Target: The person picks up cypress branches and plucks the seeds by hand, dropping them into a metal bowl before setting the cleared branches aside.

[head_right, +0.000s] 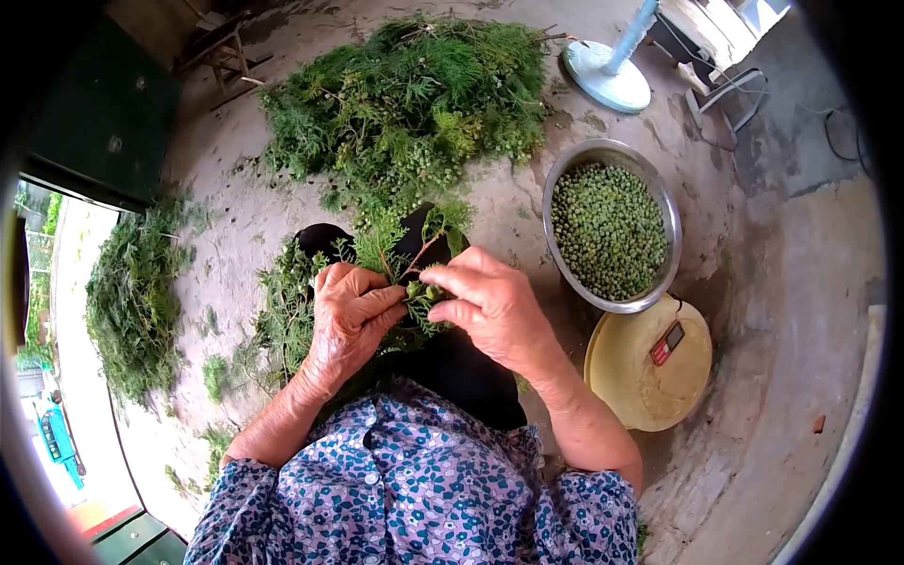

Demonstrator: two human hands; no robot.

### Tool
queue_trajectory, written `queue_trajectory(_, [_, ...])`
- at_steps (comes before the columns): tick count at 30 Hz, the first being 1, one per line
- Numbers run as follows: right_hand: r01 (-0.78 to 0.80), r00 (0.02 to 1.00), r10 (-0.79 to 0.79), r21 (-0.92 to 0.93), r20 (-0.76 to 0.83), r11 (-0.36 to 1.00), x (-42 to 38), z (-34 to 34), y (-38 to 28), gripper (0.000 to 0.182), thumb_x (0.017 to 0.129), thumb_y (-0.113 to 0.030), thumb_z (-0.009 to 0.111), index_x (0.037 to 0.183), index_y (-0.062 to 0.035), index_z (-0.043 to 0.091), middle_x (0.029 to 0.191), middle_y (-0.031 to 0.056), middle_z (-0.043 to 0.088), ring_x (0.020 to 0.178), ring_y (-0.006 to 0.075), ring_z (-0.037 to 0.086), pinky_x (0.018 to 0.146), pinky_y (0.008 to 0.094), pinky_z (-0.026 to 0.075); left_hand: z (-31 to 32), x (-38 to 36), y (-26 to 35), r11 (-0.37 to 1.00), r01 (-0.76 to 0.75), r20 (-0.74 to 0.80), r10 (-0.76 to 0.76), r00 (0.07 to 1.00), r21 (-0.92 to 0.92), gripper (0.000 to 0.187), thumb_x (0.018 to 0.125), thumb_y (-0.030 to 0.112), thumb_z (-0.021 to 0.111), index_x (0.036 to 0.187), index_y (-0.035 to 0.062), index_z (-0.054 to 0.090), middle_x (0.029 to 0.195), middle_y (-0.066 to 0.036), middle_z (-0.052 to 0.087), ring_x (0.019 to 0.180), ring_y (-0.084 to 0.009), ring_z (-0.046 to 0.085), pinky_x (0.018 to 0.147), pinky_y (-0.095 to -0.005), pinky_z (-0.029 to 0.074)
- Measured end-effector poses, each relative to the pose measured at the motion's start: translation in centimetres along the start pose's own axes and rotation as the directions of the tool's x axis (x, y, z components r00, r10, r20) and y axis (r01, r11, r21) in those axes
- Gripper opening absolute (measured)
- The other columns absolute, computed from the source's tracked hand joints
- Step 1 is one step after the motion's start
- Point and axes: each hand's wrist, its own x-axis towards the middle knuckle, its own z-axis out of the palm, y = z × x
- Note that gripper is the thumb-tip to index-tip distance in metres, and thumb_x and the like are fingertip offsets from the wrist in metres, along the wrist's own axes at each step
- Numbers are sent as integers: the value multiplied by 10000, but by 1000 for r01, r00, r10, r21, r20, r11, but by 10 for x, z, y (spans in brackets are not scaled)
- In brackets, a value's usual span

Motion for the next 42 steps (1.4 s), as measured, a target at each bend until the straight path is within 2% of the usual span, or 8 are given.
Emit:
queue_trajectory(15, [-87, 773, -291, -549, -563, 831, 8, 21, 41, 117, 748, -7, 644, 834, -43, 574, 765, 78, 564, 619, 207, 573, 487, 305, 444, -2, 3, 0, 981, 106, 1, -107, 994, -165, 136, 640, 129, 710, 761, 77, 675, 760, -25, 581, 787, -224, 521, 770, -356, 359])
queue_trajectory(17, [-335, 736, 404, 226, -543, 915, 1, -5, 55, 63, 797, -34, 609, 845, -44, 569, 787, 51, 580, 652, 185, 580, 509, 273, 447, 0, 0, -6, 967, 146, -6, -150, 989, -211, 147, 634, 107, 713, 765, 57, 672, 765, -40, 589, 779, -232, 523, 745, -354, 374])
queue_trajectory(20, [-44, 793, 553, 881, -256, 472, -7, -9, 52, 51, 835, -55, 565, 883, -37, 563, 805, 44, 589, 662, 169, 567, 535, 246, 446, 2, 2, -8, 934, 205, -7, -217, 976, -294, 167, 625, 79, 718, 780, 40, 667, 752, -52, 594, 768, -238, 526, 702, -352, 393])
queue_trajectory(24, [-183, 869, 495, 933, 7, 308, -21, -9, 43, 75, 845, -41, 521, 908, -33, 562, 807, 71, 586, 640, 153, 547, 518, 221, 415, -1, 2, -8, 931, 234, 54, -228, 972, -280, 186, 682, 61, 705, 848, -7, 654, 808, -80, 600, 821, -221, 514, 741, -317, 401])
queue_trajectory(29, [-505, 826, 561, 504, 47, 701, -32, 15, 20, 183, 825, -109, 608, 972, -3, 580, 653, 2, 522, 517, 55, 455, 440, 174, 339, 3, 4, -7, 933, 241, 66, -232, 971, -267, 185, 681, 56, 704, 849, -7, 656, 803, -77, 599, 823, -215, 516, 740, -317, 401])
queue_trajectory(32, [-270, 936, 312, 238, -161, 933, -34, 35, 33, 114, 822, -94, 614, 910, -24, 601, 652, 2, 527, 499, 48, 454, 415, 170, 327, 7, 4, -8, 935, 228, 18, -232, 973, -272, 174, 649, 81, 716, 806, 27, 664, 767, -54, 593, 780, -227, 516, 727, -338, 384])
queue_trajectory(36, [-331, 683, 681, 719, -264, 611, -33, 20, 40, 107, 842, -116, 596, 820, -12, 581, 681, 0, 525, 480, 59, 445, 403, 186, 308, 5, 3, -6, 960, 183, -14, -190, 982, -213, 166, 631, 109, 724, 779, 54, 672, 751, -38, 586, 766, -228, 516, 734, -342, 364])
queue_trajectory(42, [-379, 768, 634, 733, -92, 565, -41, 14, 47, 324, 877, -348, 543, 909, -26, 568, 705, 11, 500, 467, 77, 416, 389, 185, 287, 7, 2, -6, 974, 149, -35, -157, 987, -170, 163, 630, 119, 722, 776, 68, 672, 755, -32, 582, 771, -219, 518, 748, -336, 356])
